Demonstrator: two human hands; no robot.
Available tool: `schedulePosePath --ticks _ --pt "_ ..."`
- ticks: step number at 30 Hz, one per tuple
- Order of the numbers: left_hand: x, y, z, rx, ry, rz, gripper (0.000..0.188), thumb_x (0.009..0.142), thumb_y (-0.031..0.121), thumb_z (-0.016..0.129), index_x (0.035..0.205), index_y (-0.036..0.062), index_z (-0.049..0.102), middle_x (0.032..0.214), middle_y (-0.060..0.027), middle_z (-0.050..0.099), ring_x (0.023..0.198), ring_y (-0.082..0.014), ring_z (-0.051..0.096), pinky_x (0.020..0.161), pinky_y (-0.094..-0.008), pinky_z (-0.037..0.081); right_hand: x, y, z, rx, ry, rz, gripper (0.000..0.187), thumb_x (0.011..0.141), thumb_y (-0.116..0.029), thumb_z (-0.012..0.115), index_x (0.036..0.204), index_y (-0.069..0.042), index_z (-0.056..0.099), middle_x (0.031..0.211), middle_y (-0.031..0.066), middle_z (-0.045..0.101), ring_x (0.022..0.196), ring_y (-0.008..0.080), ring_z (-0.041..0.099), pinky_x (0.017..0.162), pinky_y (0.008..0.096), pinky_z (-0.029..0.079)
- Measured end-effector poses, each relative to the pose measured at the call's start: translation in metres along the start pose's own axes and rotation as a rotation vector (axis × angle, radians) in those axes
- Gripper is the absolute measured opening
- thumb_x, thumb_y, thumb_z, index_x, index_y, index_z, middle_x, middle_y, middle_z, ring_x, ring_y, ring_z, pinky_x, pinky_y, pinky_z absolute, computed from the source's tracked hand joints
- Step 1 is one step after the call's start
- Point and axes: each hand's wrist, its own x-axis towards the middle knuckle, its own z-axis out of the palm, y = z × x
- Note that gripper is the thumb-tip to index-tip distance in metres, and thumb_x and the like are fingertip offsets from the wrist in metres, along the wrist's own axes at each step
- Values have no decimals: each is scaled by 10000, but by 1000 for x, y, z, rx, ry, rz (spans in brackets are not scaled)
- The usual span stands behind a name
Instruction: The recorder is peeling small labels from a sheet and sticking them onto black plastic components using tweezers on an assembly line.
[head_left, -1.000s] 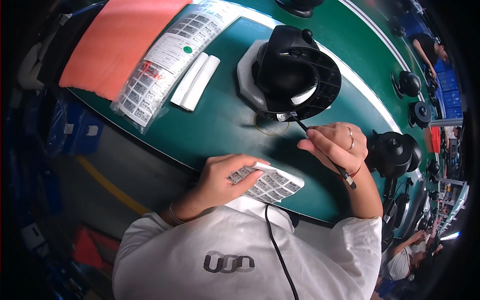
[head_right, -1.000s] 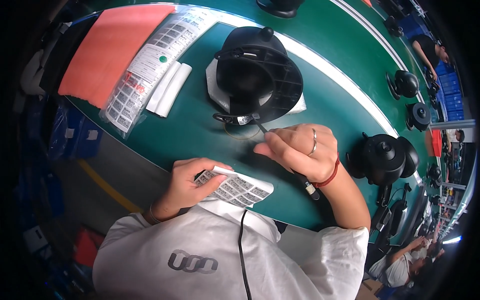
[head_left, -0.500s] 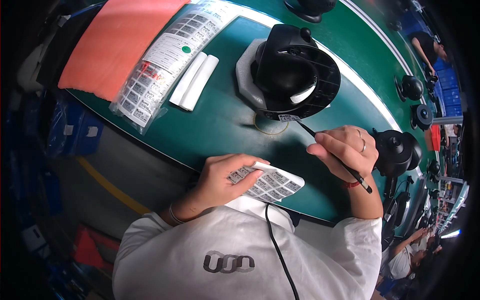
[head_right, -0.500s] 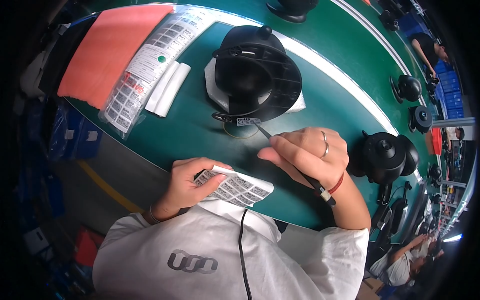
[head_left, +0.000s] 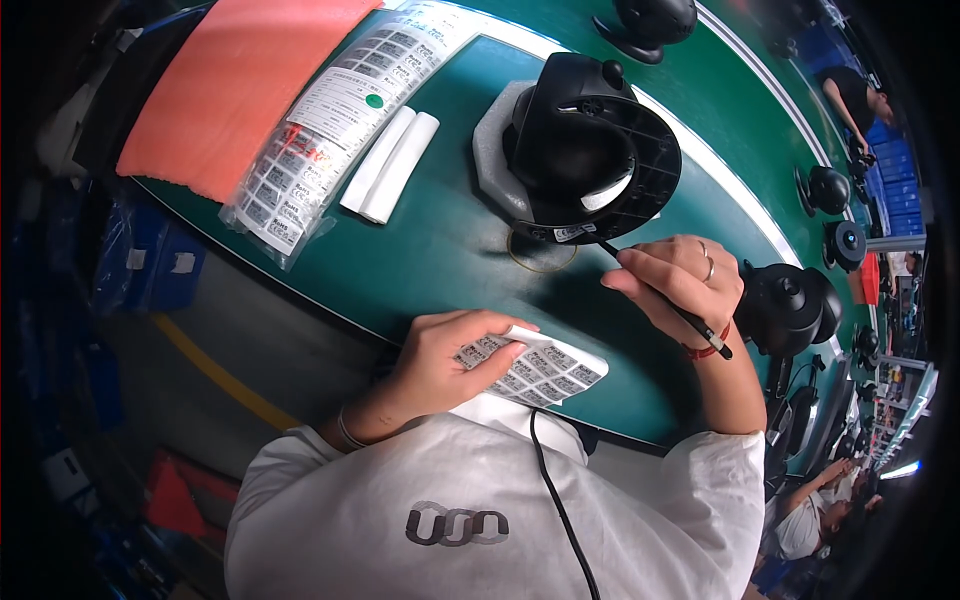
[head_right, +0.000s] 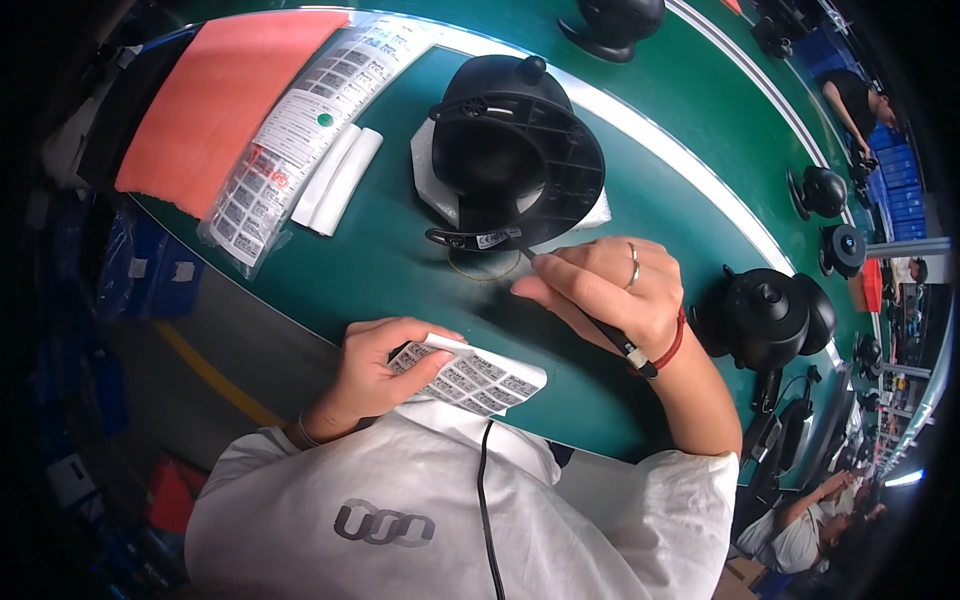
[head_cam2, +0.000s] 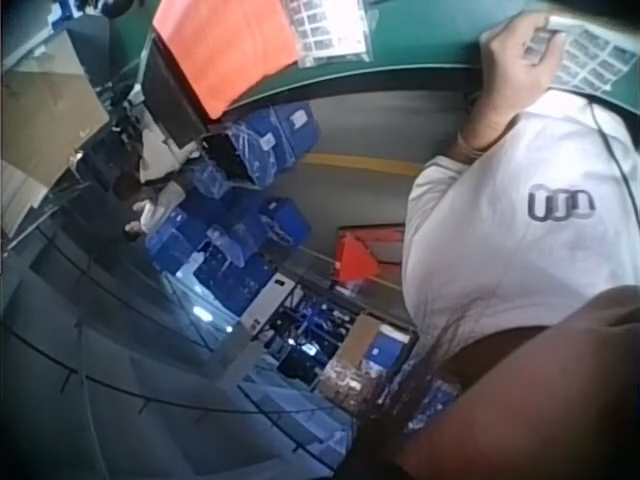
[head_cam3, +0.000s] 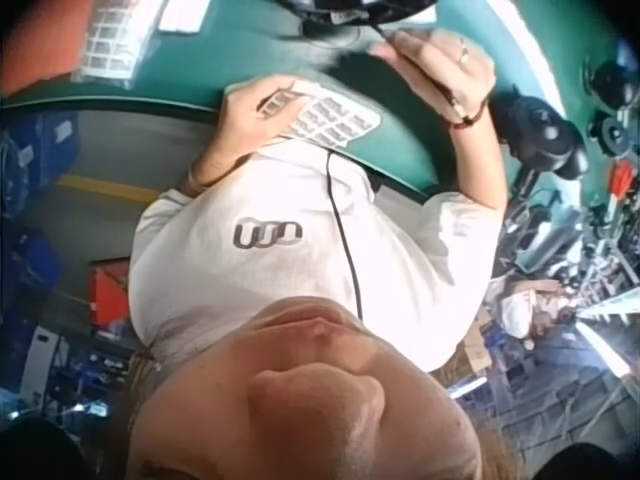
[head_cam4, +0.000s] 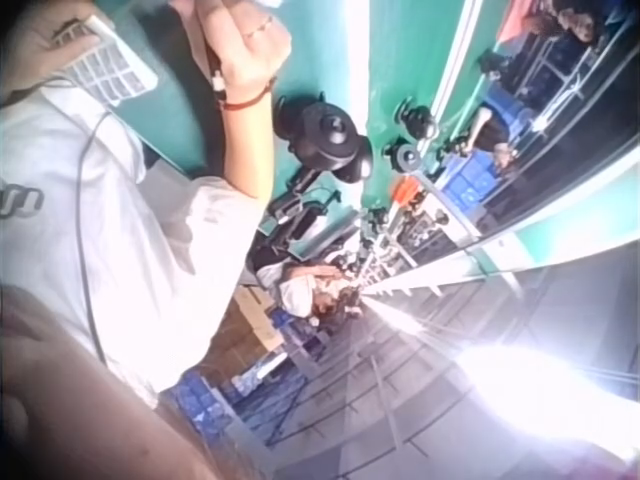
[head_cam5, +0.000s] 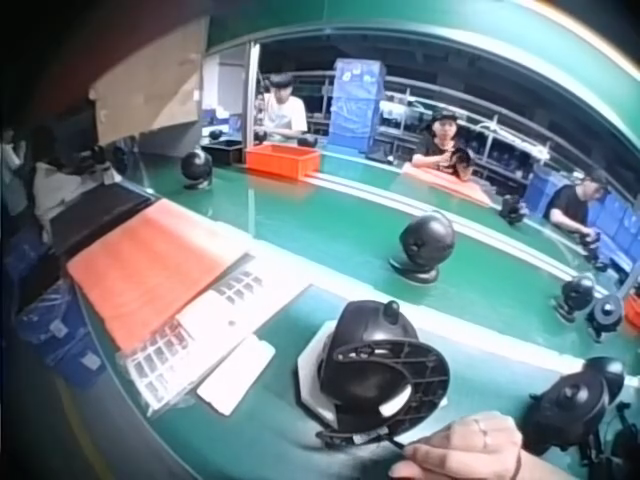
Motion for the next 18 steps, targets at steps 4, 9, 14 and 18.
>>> schedulePosePath --ticks 4,9,14,18 --pt "1 1 0 5 -5 5 164 801 -21 676 965 -9 669 868 -117 705 749 -184 701 650 -267 538 -2 -4 -3 -7 3 24 246 671 -126 834 781 -15 644 665 61 618 568 183 616 518 261 496" --pt "1 2 -1 12 -13 -3 158 804 -20 675 961 -13 665 879 -119 707 761 -187 704 654 -269 542 1 -9 -6 40 66 53 231 641 -122 854 763 -47 672 643 36 608 558 166 608 506 260 492" --pt "1 2 0 -11 -9 -5 157 807 -16 675 964 -13 666 882 -119 707 760 -189 703 652 -271 541 6 -10 -7 4 22 72 231 624 -108 853 758 -46 675 621 38 586 538 174 592 492 260 481" --pt "1 2 0 5 -11 4 160 808 -13 676 968 -9 670 879 -119 706 756 -187 701 648 -270 540 4 -7 -6 -5 -24 72 241 656 -125 843 765 -32 650 674 48 625 572 173 621 509 256 484"
